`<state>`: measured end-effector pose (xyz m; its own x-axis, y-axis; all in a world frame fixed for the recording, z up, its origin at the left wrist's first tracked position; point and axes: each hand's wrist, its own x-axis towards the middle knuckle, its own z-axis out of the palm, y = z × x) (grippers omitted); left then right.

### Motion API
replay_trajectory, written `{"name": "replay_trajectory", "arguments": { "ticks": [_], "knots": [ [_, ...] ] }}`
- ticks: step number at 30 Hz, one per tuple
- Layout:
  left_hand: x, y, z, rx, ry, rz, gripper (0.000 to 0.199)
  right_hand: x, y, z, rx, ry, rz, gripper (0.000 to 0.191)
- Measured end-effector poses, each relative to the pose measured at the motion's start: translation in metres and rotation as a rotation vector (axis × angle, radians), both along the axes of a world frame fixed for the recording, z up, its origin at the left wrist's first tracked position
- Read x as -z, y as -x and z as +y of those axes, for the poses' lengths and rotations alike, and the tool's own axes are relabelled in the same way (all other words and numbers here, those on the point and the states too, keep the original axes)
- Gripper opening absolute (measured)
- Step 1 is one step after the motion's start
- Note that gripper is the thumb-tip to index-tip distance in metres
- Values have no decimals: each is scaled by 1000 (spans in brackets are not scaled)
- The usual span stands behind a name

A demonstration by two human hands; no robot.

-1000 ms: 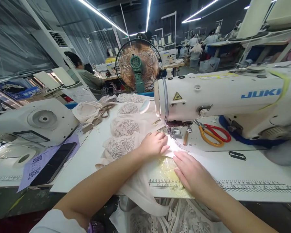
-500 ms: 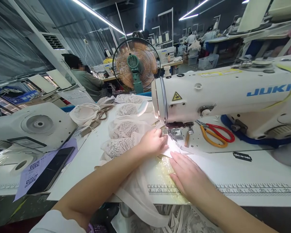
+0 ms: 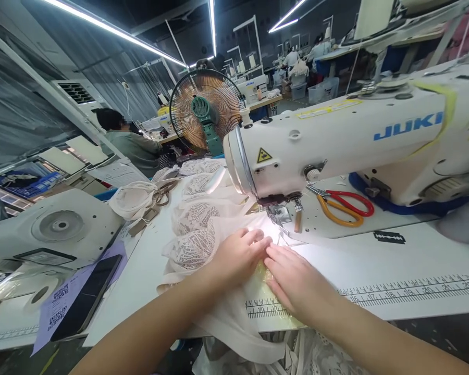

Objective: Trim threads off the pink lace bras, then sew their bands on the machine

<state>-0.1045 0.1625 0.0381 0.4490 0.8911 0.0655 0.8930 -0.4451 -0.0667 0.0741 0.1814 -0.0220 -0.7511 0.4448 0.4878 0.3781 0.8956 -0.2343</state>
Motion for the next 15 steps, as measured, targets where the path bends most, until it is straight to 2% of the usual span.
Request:
{"name": "replay_trajectory", "arguments": {
  "ticks": [3,7,15],
  "knots": [
    [2,6,2,37,-26,-6,29,0,-11,2,-20,52,41,31],
    [4,10,5,82,-39,-8,30,-3,-19,6,34,145,104,29],
    [3,22,19,93,-5,27,31,-7,-18,8,51,153,122,30]
  ]
}}
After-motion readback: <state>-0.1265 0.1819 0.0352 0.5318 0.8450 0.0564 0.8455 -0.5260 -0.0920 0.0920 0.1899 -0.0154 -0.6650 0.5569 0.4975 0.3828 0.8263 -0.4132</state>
